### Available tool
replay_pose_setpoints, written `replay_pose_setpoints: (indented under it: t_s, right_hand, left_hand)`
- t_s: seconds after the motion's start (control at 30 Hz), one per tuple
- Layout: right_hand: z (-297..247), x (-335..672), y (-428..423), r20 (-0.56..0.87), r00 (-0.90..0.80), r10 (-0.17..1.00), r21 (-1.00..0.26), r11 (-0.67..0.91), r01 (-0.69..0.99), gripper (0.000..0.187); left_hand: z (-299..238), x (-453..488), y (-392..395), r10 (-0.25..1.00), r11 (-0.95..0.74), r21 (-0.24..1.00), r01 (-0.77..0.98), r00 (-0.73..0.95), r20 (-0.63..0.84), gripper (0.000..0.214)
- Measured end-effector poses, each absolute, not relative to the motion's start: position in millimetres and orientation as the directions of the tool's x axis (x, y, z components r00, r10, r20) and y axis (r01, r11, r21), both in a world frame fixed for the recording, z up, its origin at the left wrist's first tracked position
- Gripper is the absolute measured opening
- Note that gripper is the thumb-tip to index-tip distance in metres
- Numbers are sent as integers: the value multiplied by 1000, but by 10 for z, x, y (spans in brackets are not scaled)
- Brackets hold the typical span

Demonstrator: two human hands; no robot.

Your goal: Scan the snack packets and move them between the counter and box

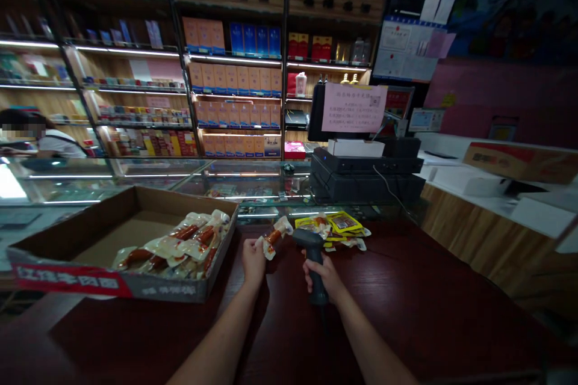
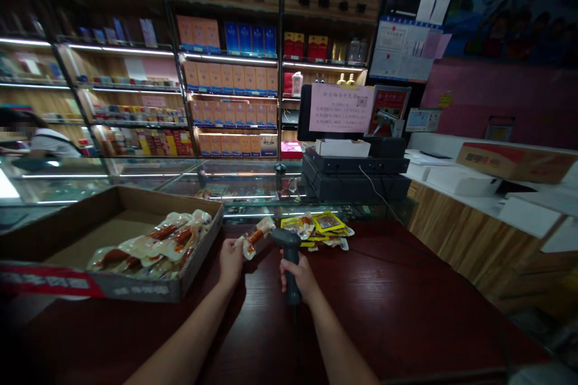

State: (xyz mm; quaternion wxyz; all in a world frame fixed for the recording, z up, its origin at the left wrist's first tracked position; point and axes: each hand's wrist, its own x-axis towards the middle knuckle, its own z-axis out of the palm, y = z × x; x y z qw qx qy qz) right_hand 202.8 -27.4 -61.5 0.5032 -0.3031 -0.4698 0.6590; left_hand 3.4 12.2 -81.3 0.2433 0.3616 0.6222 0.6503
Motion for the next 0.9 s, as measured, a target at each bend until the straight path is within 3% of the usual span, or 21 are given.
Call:
replay_pose_setpoints:
  t_s: [0.3,0.5,0.73,0.9]
  right_hand:
    - [-170,1292,-270,144,-494,857,-917,-72,-393,41]
    - [77,733,-314,169,-606,777,-926,-86,-368,38]
    - [112,443,-310,192,-642,743,-923,-86,-376,40]
    - [55,594,-284,183,-603,776,-919,-83,-385,39]
  left_hand:
    - [-77,-601,-346,624,-269,937,222,-701,345,21]
    - [161,-1344,-511,436,-173,924,341,-815,383,31]
    - [218,-1613,-516,389,-93,850,518,-767,510,30]
    - [281,-1482,-536,354,-144,767,626,-691,630,27]
